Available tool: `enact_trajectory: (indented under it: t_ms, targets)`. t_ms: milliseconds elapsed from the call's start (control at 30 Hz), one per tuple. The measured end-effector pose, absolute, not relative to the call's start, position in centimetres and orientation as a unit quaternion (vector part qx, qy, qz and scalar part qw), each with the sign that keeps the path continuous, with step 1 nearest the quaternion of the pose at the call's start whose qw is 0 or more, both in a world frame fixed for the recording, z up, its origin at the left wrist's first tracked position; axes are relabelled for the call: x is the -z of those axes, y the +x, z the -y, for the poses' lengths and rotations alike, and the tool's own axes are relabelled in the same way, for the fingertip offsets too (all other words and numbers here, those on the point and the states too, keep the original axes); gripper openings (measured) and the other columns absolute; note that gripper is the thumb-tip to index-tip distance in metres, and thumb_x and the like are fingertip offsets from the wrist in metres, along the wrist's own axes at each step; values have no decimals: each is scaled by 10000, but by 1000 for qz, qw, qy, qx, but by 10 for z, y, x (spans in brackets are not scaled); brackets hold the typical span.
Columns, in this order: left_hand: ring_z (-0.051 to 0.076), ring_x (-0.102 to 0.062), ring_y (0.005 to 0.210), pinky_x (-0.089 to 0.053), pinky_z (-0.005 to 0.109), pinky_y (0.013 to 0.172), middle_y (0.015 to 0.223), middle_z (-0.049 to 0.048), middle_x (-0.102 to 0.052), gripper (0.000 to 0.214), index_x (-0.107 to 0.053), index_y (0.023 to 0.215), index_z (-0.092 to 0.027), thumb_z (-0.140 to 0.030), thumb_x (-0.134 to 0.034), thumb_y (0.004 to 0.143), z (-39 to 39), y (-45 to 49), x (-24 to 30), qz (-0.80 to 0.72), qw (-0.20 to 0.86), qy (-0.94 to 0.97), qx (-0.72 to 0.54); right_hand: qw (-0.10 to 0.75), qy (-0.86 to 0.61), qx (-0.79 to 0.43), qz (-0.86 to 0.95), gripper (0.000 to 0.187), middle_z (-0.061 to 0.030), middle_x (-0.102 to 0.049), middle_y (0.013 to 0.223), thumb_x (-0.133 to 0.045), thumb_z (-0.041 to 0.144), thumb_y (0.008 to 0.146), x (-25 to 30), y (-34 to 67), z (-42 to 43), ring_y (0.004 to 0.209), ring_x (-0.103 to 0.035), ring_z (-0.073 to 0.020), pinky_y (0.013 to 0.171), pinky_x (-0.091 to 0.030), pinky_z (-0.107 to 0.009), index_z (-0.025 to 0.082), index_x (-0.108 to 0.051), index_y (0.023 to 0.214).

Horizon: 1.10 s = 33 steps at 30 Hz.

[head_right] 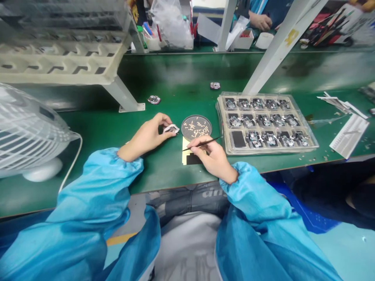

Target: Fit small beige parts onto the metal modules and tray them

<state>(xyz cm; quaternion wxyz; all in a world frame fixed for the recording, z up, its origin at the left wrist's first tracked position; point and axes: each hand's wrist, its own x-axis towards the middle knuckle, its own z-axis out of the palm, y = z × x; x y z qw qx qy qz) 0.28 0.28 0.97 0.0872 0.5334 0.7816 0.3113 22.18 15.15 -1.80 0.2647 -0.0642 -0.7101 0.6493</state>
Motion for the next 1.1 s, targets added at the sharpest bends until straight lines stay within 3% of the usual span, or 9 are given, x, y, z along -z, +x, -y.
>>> enact_trajectory:
  t_ms: [167,333,400,633,767,900,1100]
  targets:
    - [197,-707,912,-520,294,813,1073,49,-766,282,-725,1174,-218,-348,-727,923,-3,26,-7,-744,160,506,-407,279,-131,-620,722,178,-31,-734,1015,-729,339,970,35,239,-156,858,-719,-145,782,-601,-295,235,-619,1063]
    - [178,-719,645,-552,252,590,820,46,-742,244,-606,973,-168,-315,-757,851,-9,49,-2,-679,381,372,-505,242,-156,-607,740,212,-24,-727,974,-739,383,956,38,232,-159,835,-719,-163,777,-597,-314,240,-626,1063]
    - [169,-711,593,-534,231,540,794,41,-742,233,-579,949,-174,-299,-749,851,-11,53,1,-673,415,363,-494,239,-161,-601,745,211,-24,-724,978,-735,394,957,37,231,-159,838,-719,-170,784,-598,-324,244,-628,1062]
    - [151,-705,583,-529,205,514,798,34,-740,220,-619,1029,-168,-268,-727,866,-12,52,5,-681,411,382,-471,245,-142,-609,741,159,-15,-721,956,-726,353,970,34,234,-158,817,-722,-152,746,-592,-295,242,-631,1032]
    - [136,-691,552,-489,177,468,773,24,-731,180,-593,1005,-164,-207,-705,872,-13,54,1,-687,417,360,-473,298,-116,-617,720,124,-21,-736,971,-715,310,978,27,231,-153,828,-732,-156,737,-609,-301,243,-630,1039]
    - [138,-700,561,-482,169,464,748,14,-722,171,-584,1012,-167,-182,-692,881,-14,54,-1,-689,420,349,-476,358,-92,-525,767,118,-44,-758,1032,-728,278,964,22,225,-151,971,-742,-204,855,-627,-371,249,-668,1061]
    - [149,-713,572,-485,174,473,760,28,-737,173,-581,1010,-177,-194,-699,885,-13,53,0,-690,419,349,-475,380,-61,-450,806,142,-38,-773,1058,-708,200,965,23,225,-151,1012,-748,-216,913,-618,-392,272,-694,1086]
